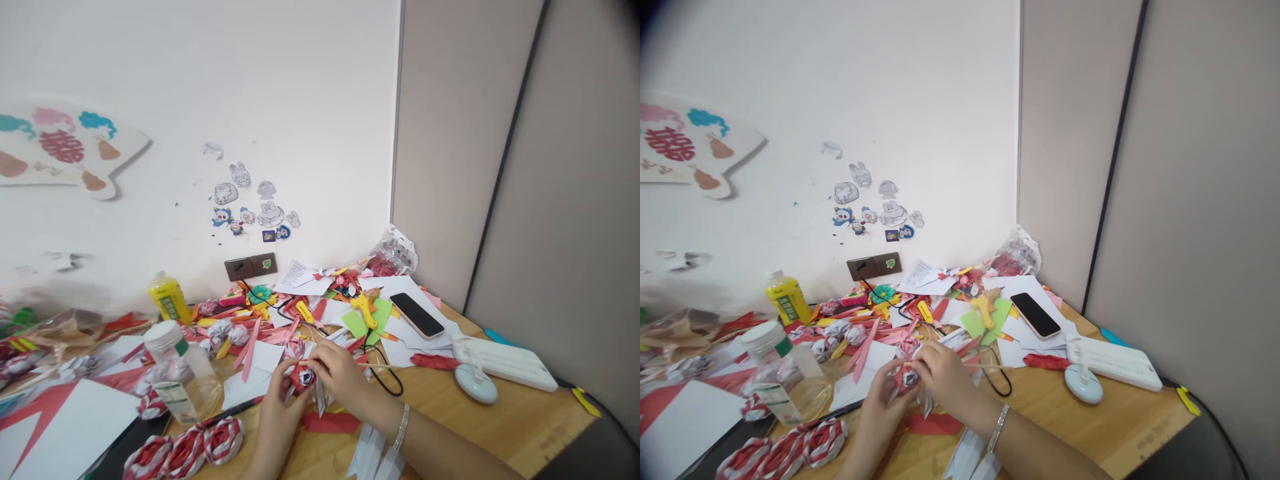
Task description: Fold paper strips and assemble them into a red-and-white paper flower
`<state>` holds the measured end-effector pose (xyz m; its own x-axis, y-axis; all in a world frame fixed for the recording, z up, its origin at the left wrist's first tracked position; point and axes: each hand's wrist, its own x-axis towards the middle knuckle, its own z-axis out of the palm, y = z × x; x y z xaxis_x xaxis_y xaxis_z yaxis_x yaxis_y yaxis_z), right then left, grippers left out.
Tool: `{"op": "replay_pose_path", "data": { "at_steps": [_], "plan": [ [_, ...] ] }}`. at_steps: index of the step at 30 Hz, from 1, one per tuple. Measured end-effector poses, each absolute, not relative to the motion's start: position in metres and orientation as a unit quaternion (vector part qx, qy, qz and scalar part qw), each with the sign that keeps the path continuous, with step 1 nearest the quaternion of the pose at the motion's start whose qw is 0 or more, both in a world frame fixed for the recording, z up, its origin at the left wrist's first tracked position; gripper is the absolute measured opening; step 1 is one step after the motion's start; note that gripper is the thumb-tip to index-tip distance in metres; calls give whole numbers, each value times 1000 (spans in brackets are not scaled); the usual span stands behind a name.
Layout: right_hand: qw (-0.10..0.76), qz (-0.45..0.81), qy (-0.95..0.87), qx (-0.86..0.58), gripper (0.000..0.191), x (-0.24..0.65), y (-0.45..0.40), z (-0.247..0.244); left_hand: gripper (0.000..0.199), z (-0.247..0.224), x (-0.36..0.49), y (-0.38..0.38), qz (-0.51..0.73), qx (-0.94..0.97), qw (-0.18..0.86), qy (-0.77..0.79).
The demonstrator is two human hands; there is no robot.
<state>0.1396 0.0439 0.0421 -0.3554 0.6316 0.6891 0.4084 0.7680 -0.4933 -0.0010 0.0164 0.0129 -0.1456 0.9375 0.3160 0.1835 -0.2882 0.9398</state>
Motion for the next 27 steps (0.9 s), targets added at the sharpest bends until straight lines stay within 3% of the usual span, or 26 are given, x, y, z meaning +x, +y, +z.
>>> {"op": "replay_pose_path", "data": {
  "at_steps": [10, 19, 27],
  "plan": [
    [405, -49, -873, -266, 29, 144, 50, 38, 41, 9, -3, 16, 567, 555, 365, 486],
    [441, 219, -829, -265, 7, 151, 50, 57, 39, 13, -3, 15, 567, 555, 356, 494],
    [424, 221, -836, -269, 13, 152, 51, 59, 39, 18, -1, 12, 569, 567, 351, 482]
  ]
}}
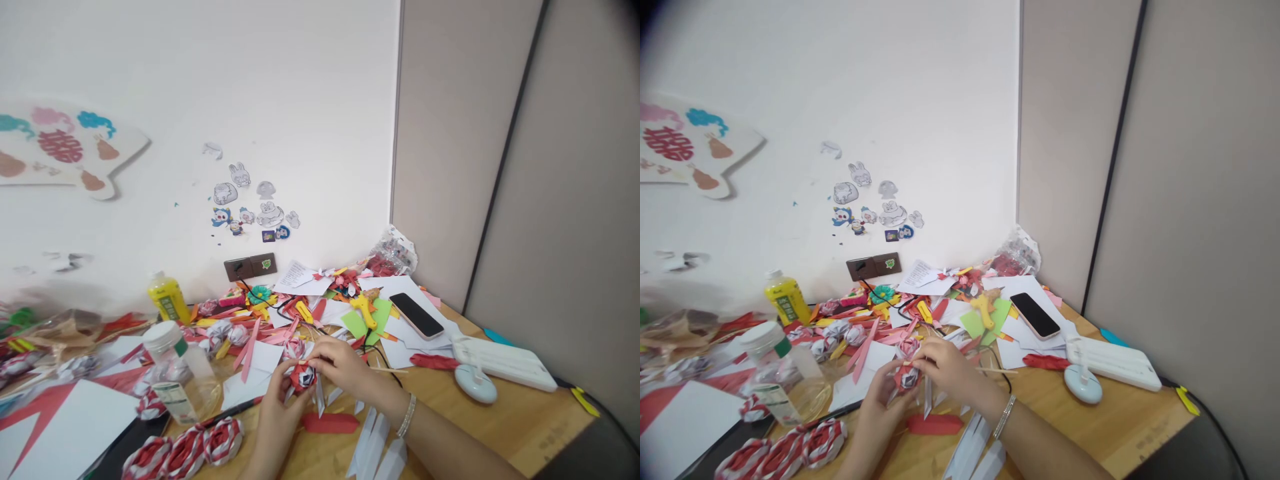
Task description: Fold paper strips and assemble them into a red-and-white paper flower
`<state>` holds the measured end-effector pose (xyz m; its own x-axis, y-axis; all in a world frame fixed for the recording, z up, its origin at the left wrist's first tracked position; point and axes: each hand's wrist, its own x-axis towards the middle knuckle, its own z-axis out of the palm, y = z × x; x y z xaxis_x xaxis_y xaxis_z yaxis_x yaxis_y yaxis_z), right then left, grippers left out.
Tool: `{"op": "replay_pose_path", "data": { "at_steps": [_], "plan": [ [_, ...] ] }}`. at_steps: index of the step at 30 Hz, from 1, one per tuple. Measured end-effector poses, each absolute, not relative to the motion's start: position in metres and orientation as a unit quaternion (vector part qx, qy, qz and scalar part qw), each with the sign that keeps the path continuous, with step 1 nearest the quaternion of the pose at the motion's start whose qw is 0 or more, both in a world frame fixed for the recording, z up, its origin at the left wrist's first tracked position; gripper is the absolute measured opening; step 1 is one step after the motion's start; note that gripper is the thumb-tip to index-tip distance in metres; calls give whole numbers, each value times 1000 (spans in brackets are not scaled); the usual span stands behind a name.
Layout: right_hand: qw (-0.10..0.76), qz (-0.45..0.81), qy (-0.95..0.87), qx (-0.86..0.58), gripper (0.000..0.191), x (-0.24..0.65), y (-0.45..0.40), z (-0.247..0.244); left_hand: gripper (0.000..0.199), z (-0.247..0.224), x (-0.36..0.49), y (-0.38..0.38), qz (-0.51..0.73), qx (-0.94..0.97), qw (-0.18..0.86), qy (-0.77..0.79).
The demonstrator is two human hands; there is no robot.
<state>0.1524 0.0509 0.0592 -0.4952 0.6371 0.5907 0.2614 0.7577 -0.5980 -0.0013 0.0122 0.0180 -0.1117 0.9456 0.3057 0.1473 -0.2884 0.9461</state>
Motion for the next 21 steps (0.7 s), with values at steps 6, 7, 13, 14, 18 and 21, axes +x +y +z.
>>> {"op": "replay_pose_path", "data": {
  "at_steps": [6, 7, 13, 14, 18, 21],
  "plan": [
    [387, 115, -875, -266, 21, 154, 51, 53, 41, 15, 0, 12, 567, 560, 355, 490],
    [380, 97, -880, -269, 22, 153, 51, 52, 41, 15, 0, 12, 567, 558, 357, 490],
    [366, 28, -883, -291, 18, 151, 50, 49, 40, 19, 0, 10, 564, 560, 348, 497],
    [373, 20, -878, -299, 16, 151, 50, 49, 40, 19, 0, 10, 565, 562, 343, 497],
    [400, -6, -858, -321, 13, 151, 50, 48, 39, 18, -2, 12, 568, 571, 330, 493],
    [405, -22, -855, -323, 14, 151, 50, 48, 39, 16, -3, 13, 556, 584, 321, 498]
  ]
}}
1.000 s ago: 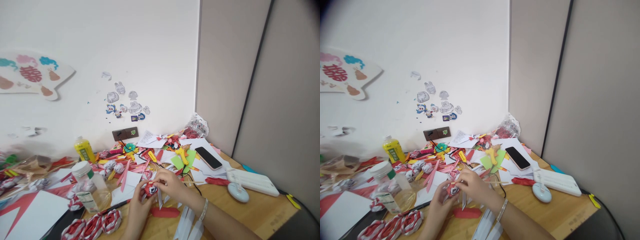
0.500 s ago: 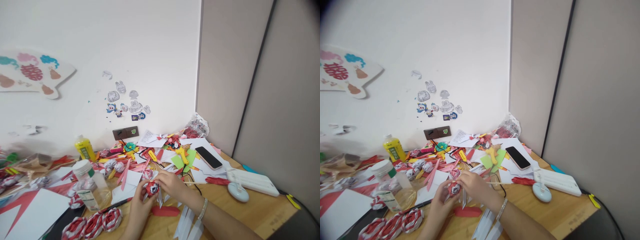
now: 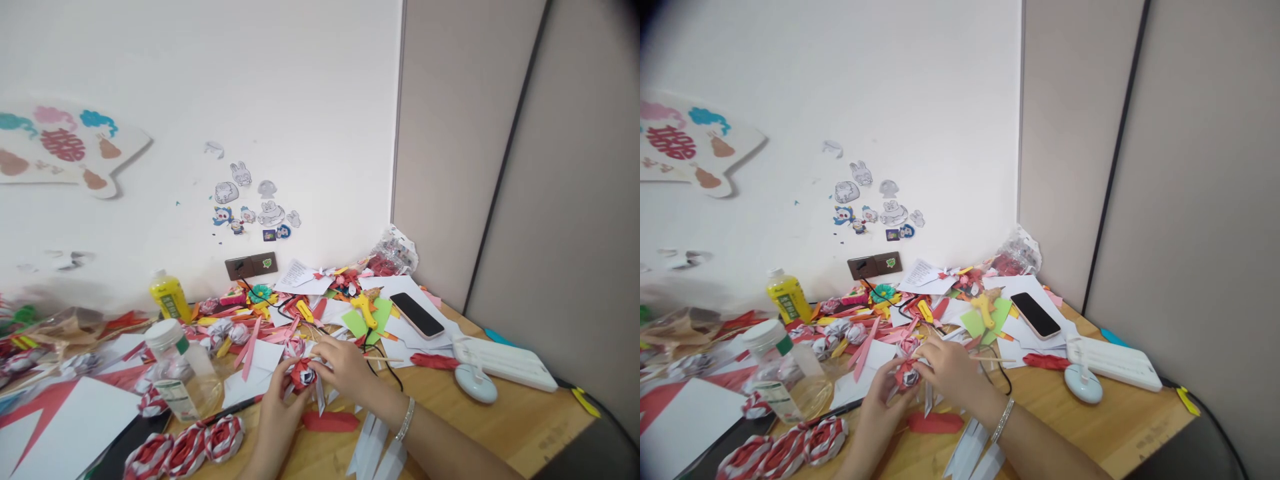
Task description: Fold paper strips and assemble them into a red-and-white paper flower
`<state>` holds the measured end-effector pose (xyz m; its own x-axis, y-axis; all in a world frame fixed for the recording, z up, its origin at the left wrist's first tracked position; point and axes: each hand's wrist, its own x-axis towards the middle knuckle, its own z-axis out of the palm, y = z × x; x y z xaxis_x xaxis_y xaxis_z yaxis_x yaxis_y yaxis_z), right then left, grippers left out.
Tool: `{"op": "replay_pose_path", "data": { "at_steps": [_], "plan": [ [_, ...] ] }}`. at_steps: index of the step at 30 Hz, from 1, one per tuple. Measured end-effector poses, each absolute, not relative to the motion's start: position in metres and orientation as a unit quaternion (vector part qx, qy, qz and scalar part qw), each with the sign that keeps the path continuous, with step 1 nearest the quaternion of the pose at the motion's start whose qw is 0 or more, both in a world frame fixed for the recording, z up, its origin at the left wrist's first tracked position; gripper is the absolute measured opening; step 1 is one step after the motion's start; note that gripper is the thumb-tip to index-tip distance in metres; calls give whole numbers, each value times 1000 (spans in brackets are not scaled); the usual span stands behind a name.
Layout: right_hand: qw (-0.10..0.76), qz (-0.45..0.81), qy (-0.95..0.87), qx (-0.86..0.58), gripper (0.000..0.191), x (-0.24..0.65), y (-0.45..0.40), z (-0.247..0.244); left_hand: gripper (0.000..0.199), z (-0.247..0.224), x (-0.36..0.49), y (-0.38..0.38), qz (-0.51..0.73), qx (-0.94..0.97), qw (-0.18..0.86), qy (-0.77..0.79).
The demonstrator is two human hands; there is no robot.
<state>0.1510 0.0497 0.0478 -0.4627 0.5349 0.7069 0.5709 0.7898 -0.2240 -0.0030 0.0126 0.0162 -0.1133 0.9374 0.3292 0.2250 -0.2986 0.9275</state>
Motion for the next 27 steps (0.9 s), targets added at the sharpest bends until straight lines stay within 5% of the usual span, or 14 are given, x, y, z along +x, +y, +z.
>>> {"op": "replay_pose_path", "data": {
  "at_steps": [17, 27],
  "plan": [
    [357, -114, -876, -305, 29, 147, 44, 51, 38, 10, -6, 15, 556, 594, 284, 507],
    [389, -89, -857, -327, 22, 147, 45, 51, 38, 8, -7, 16, 560, 594, 277, 507]
  ]
}}
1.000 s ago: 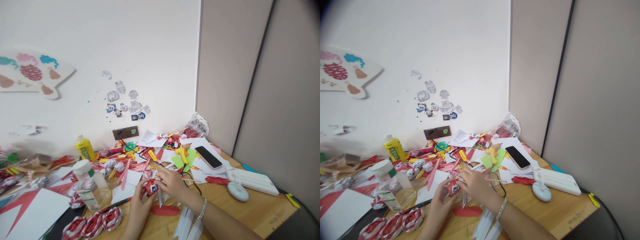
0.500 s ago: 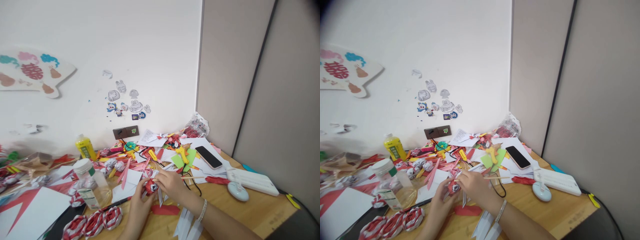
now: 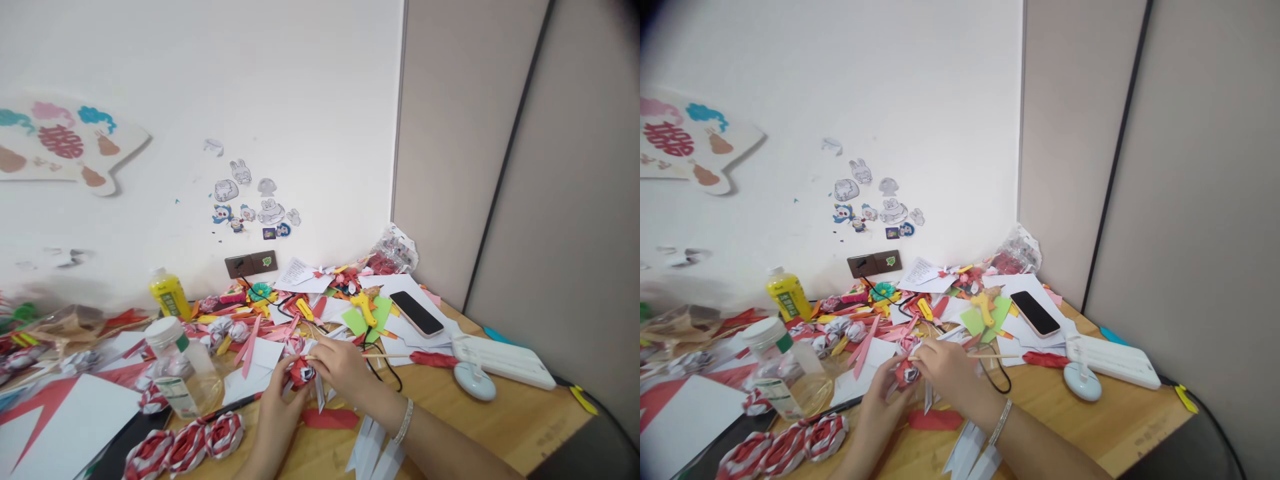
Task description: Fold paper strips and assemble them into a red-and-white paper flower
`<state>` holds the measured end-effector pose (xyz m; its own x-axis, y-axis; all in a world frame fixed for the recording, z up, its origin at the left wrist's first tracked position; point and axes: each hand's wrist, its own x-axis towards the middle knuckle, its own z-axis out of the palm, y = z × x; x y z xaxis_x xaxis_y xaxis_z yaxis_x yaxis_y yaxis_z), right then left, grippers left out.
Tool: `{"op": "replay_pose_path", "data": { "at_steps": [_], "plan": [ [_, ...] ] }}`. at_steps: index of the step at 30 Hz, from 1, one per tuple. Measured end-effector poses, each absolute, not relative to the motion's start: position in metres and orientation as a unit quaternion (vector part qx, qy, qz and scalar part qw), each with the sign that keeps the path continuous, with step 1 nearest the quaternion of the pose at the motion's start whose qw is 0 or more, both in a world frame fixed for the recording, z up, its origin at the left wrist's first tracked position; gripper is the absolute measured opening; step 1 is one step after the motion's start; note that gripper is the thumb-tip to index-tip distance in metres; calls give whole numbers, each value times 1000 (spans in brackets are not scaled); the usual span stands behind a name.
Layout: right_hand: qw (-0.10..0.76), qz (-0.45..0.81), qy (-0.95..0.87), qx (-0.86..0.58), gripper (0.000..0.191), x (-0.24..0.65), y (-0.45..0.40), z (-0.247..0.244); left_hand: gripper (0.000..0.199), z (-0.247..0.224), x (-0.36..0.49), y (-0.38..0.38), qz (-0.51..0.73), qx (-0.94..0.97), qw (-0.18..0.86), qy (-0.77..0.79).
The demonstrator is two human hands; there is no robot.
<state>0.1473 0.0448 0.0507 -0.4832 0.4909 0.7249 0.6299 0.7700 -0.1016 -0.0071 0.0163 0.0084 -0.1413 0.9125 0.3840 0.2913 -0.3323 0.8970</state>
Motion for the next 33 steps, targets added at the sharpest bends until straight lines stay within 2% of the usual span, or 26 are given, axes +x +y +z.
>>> {"op": "replay_pose_path", "data": {
  "at_steps": [8, 15, 22, 28, 33],
  "plan": [
    [342, -133, -881, -300, 25, 147, 47, 47, 37, 6, -8, 17, 560, 596, 285, 501],
    [388, -91, -859, -321, 19, 147, 46, 51, 38, 4, -10, 18, 553, 601, 286, 501],
    [351, -122, -876, -308, 25, 145, 46, 47, 37, 6, -9, 17, 543, 612, 260, 512],
    [379, -96, -849, -355, 14, 145, 45, 50, 37, 6, -9, 17, 538, 617, 256, 514],
    [362, -92, -861, -346, 14, 145, 45, 49, 38, 4, -10, 17, 539, 621, 249, 511]
  ]
}}
